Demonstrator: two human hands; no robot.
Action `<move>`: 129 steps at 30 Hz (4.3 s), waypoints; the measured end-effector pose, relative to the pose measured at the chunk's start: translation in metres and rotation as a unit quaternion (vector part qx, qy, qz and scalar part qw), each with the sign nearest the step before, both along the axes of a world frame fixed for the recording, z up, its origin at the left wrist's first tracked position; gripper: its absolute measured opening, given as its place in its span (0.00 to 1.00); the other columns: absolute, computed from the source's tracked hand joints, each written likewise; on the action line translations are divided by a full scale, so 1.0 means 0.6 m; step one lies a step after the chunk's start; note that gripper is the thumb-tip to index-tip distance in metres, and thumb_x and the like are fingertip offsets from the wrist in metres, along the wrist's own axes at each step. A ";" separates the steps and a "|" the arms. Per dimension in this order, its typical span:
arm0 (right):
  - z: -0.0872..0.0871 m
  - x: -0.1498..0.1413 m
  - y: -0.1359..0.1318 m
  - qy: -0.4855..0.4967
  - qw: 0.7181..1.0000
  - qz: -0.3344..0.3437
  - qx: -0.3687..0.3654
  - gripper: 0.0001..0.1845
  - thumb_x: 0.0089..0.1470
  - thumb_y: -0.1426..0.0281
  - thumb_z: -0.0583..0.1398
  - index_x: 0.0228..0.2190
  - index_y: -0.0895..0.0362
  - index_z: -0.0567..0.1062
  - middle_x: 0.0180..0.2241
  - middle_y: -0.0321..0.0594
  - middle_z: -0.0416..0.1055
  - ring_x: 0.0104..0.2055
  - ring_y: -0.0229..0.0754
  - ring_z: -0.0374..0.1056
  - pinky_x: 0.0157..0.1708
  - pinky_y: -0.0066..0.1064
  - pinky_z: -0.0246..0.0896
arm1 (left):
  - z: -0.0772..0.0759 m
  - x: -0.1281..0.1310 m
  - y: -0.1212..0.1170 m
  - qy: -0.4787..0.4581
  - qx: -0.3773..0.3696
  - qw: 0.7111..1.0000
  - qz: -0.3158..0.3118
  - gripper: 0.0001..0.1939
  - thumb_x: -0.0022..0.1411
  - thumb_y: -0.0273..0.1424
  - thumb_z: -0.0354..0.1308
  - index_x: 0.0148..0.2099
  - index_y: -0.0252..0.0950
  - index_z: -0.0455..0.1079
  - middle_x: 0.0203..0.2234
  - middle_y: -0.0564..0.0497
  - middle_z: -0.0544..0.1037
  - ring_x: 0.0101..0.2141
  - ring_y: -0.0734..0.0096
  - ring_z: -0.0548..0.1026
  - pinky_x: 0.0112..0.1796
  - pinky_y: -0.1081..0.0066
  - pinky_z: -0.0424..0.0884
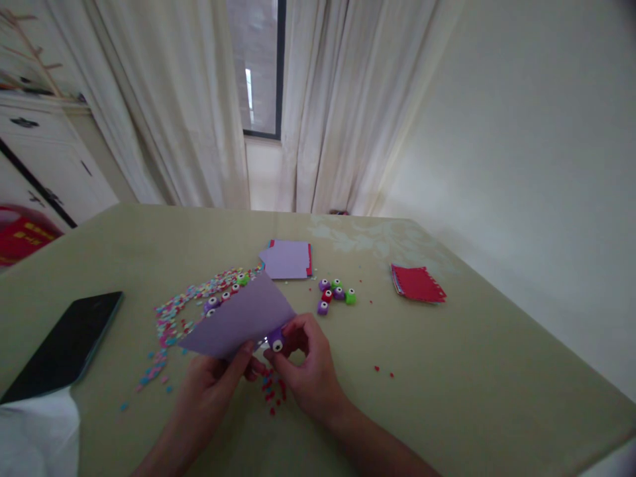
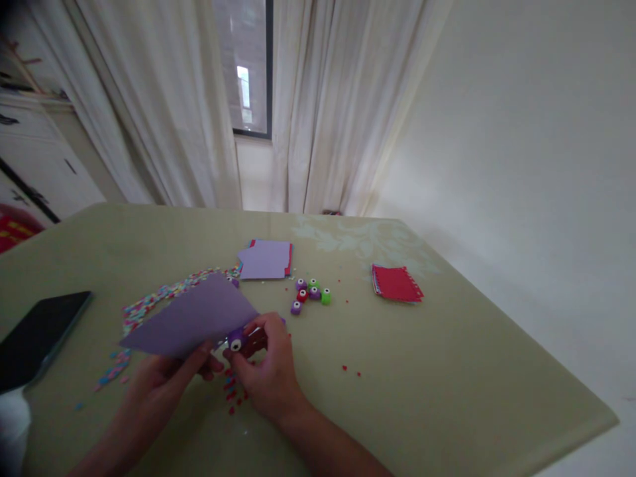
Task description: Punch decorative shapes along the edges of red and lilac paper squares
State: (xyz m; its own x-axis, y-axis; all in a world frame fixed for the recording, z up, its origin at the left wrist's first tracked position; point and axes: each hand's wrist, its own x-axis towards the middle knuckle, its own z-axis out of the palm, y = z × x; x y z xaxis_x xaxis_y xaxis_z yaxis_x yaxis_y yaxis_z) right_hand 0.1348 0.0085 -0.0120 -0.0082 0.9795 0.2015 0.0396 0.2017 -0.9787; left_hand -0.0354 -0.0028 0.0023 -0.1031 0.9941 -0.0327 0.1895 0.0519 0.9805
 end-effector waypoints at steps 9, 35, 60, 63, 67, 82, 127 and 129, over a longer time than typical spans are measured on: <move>0.002 -0.001 0.006 0.107 0.992 0.010 -0.068 0.25 0.43 0.71 0.74 0.38 0.52 0.67 0.31 0.30 0.71 0.32 0.38 0.69 0.33 0.29 0.67 | -0.003 -0.001 0.001 -0.029 -0.001 0.999 -0.021 0.23 0.53 0.55 0.67 0.22 0.41 0.79 0.19 0.47 0.82 0.22 0.58 0.81 0.27 0.67 0.79; -0.009 0.009 0.020 0.249 0.927 0.108 -0.259 0.28 0.31 0.56 0.81 0.31 0.59 0.82 0.25 0.35 0.73 0.25 0.35 0.62 0.27 0.28 0.55 | -0.001 0.005 -0.001 -0.050 0.000 0.997 -0.057 0.17 0.58 0.45 0.64 0.27 0.38 0.78 0.21 0.48 0.83 0.24 0.61 0.81 0.29 0.68 0.78; -0.004 0.000 0.015 0.222 0.938 0.074 -0.257 0.30 0.35 0.46 0.77 0.23 0.59 0.76 0.19 0.29 0.65 0.21 0.32 0.54 0.23 0.26 0.47 | -0.009 0.005 0.000 -0.046 -0.013 0.996 -0.077 0.13 0.58 0.42 0.65 0.29 0.38 0.78 0.21 0.49 0.84 0.24 0.61 0.82 0.28 0.69 0.78; -0.007 0.000 0.016 0.219 0.940 0.078 -0.250 0.29 0.37 0.46 0.76 0.24 0.58 0.77 0.20 0.30 0.66 0.21 0.32 0.54 0.23 0.26 0.46 | -0.009 0.005 -0.001 -0.062 -0.023 0.995 -0.074 0.13 0.58 0.41 0.66 0.29 0.37 0.78 0.21 0.49 0.84 0.24 0.61 0.82 0.28 0.69 0.78; -0.014 0.000 0.017 0.215 0.943 0.079 -0.242 0.28 0.40 0.47 0.75 0.26 0.58 0.78 0.21 0.31 0.68 0.22 0.32 0.55 0.23 0.26 0.47 | -0.008 0.006 -0.002 -0.068 -0.029 0.995 -0.071 0.12 0.58 0.40 0.66 0.29 0.37 0.78 0.21 0.49 0.84 0.23 0.62 0.82 0.28 0.68 0.78; -0.018 -0.001 0.015 0.202 0.947 0.083 -0.236 0.28 0.41 0.47 0.75 0.24 0.59 0.77 0.19 0.30 0.66 0.19 0.32 0.53 0.20 0.27 0.46 | -0.009 0.007 -0.003 -0.072 -0.034 0.994 -0.071 0.12 0.57 0.41 0.67 0.30 0.38 0.76 0.20 0.51 0.83 0.23 0.62 0.82 0.27 0.68 0.78; -0.003 -0.115 0.082 -0.547 0.772 0.114 0.304 0.20 0.69 0.68 0.57 0.60 0.57 0.68 0.62 0.49 0.67 0.56 0.53 0.66 0.51 0.42 0.66 | 0.026 -0.049 0.033 -0.121 0.096 0.968 0.198 0.13 0.62 0.37 0.62 0.26 0.41 0.70 0.19 0.58 0.75 0.21 0.70 0.71 0.26 0.71 0.68; -0.002 -0.131 0.097 -0.552 0.765 0.114 0.310 0.19 0.68 0.64 0.59 0.56 0.58 0.70 0.59 0.51 0.69 0.55 0.53 0.66 0.52 0.42 0.65 | 0.029 -0.055 0.030 -0.052 0.095 0.977 0.183 0.18 0.63 0.38 0.61 0.22 0.41 0.69 0.17 0.57 0.74 0.22 0.68 0.71 0.29 0.71 0.69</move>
